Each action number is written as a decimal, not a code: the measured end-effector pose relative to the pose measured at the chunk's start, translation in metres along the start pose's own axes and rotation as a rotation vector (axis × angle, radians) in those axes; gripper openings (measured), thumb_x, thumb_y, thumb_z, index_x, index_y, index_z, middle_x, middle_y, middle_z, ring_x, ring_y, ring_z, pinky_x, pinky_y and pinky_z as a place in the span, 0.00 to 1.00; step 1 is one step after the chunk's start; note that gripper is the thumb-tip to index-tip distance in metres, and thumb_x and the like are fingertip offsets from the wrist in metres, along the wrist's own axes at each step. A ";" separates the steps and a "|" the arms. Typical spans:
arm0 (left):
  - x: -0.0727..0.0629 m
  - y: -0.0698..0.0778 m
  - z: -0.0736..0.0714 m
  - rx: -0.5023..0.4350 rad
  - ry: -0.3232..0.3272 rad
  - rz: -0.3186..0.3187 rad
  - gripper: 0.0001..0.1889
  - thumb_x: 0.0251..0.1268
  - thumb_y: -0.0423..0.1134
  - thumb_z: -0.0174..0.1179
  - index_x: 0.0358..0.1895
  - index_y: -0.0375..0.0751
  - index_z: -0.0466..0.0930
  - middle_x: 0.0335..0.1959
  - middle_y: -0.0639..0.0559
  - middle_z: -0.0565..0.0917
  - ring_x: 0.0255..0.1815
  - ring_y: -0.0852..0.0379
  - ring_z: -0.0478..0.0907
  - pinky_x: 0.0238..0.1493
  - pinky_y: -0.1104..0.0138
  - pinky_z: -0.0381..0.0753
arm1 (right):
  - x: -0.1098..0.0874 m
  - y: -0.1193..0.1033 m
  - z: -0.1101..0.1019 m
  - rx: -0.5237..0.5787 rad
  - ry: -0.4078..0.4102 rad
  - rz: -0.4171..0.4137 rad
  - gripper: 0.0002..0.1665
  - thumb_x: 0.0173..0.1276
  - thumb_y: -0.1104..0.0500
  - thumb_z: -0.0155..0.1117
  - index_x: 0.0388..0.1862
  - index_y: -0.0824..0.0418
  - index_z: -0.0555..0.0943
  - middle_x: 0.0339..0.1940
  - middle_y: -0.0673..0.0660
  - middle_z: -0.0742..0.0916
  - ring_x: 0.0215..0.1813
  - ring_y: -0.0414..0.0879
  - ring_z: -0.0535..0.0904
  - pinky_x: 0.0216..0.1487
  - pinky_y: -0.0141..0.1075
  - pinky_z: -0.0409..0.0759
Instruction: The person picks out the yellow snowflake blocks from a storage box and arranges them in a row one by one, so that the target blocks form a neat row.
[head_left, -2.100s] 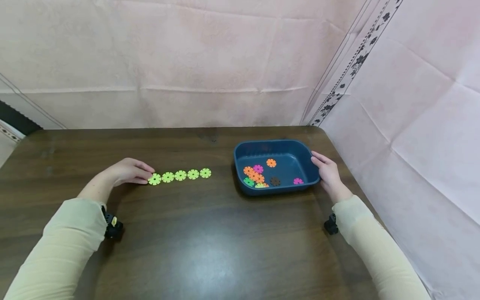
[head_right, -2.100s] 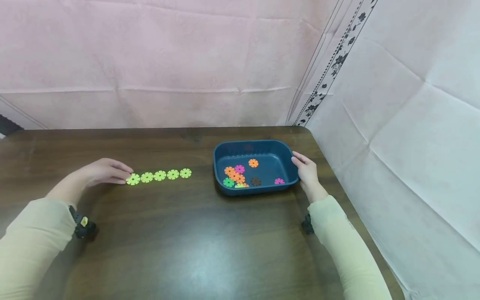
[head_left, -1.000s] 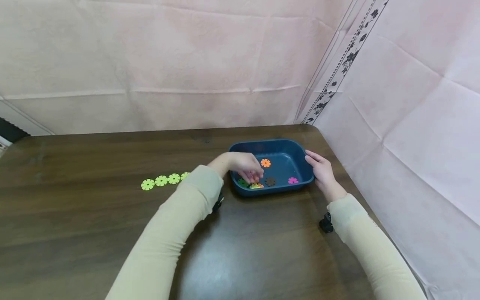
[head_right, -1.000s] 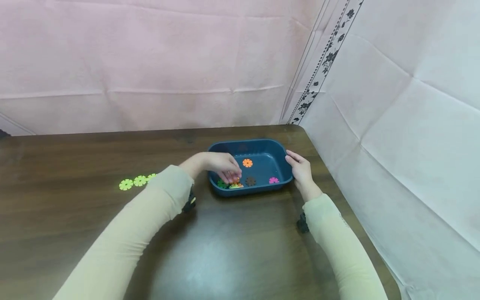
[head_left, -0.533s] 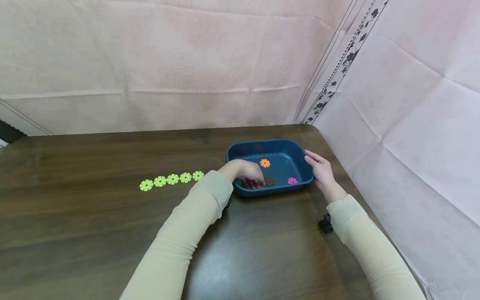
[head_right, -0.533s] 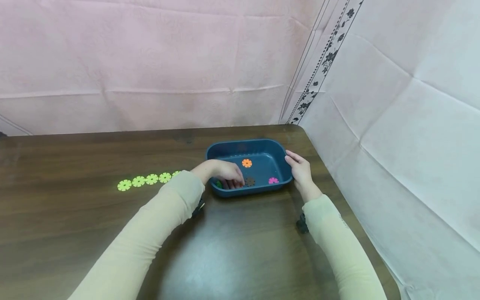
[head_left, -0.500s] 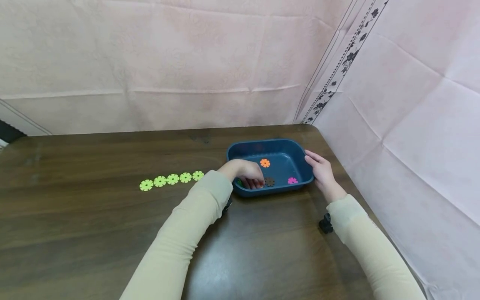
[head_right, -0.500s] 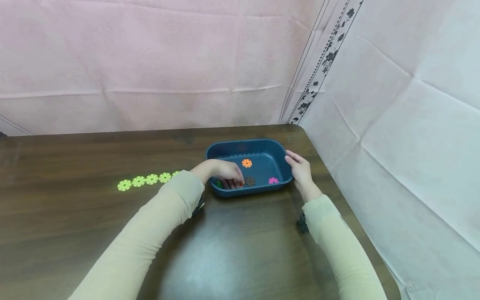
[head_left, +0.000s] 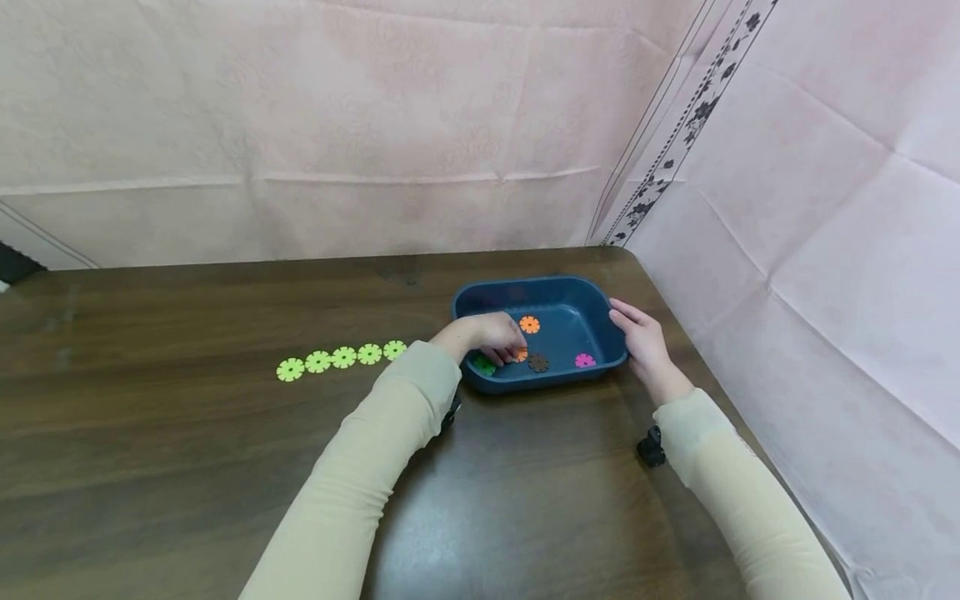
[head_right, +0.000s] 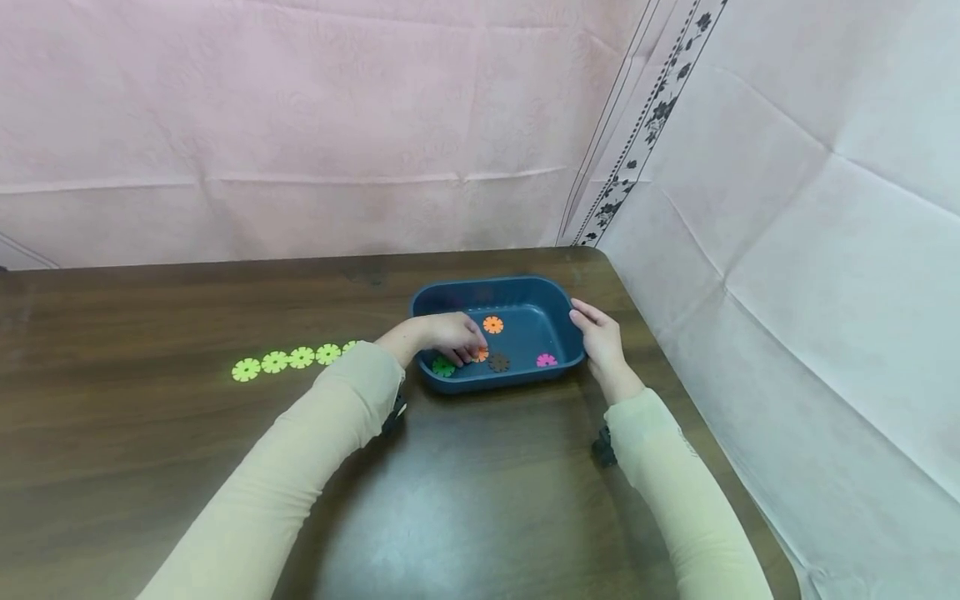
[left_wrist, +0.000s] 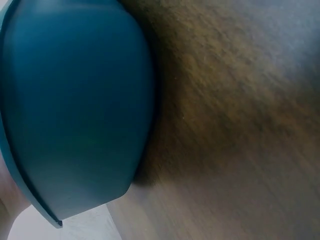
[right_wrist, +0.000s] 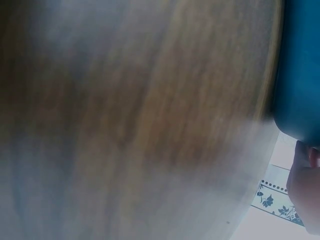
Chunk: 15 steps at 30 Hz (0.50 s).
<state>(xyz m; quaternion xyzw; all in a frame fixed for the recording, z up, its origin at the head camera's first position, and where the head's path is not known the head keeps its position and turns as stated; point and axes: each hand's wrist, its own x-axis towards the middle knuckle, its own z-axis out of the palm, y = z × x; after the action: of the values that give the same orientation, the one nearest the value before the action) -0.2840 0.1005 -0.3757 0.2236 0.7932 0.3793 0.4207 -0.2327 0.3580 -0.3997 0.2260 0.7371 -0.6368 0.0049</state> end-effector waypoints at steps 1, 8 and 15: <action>0.000 0.000 0.000 0.004 0.016 0.004 0.12 0.71 0.33 0.46 0.49 0.31 0.76 0.36 0.47 0.76 0.35 0.54 0.74 0.47 0.63 0.81 | 0.000 0.000 0.000 0.001 0.002 0.000 0.29 0.72 0.52 0.51 0.70 0.56 0.64 0.75 0.55 0.62 0.76 0.48 0.54 0.75 0.42 0.56; 0.000 0.001 0.002 0.154 0.217 0.029 0.13 0.62 0.29 0.57 0.50 0.34 0.79 0.49 0.44 0.80 0.40 0.54 0.78 0.46 0.64 0.82 | 0.002 0.001 0.001 -0.001 0.007 0.002 0.28 0.72 0.52 0.51 0.70 0.56 0.65 0.75 0.54 0.62 0.76 0.48 0.54 0.75 0.42 0.56; 0.006 -0.002 0.005 0.352 0.274 0.010 0.10 0.56 0.31 0.63 0.42 0.35 0.80 0.42 0.47 0.80 0.42 0.55 0.75 0.47 0.65 0.80 | 0.002 0.000 0.000 0.004 0.010 -0.004 0.28 0.72 0.53 0.51 0.70 0.57 0.64 0.75 0.55 0.62 0.76 0.48 0.54 0.75 0.41 0.56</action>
<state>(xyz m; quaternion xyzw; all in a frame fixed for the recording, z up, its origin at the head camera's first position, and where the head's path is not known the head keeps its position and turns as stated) -0.2835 0.1054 -0.3819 0.2439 0.8958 0.2636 0.2618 -0.2343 0.3584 -0.4005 0.2277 0.7365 -0.6370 -0.0007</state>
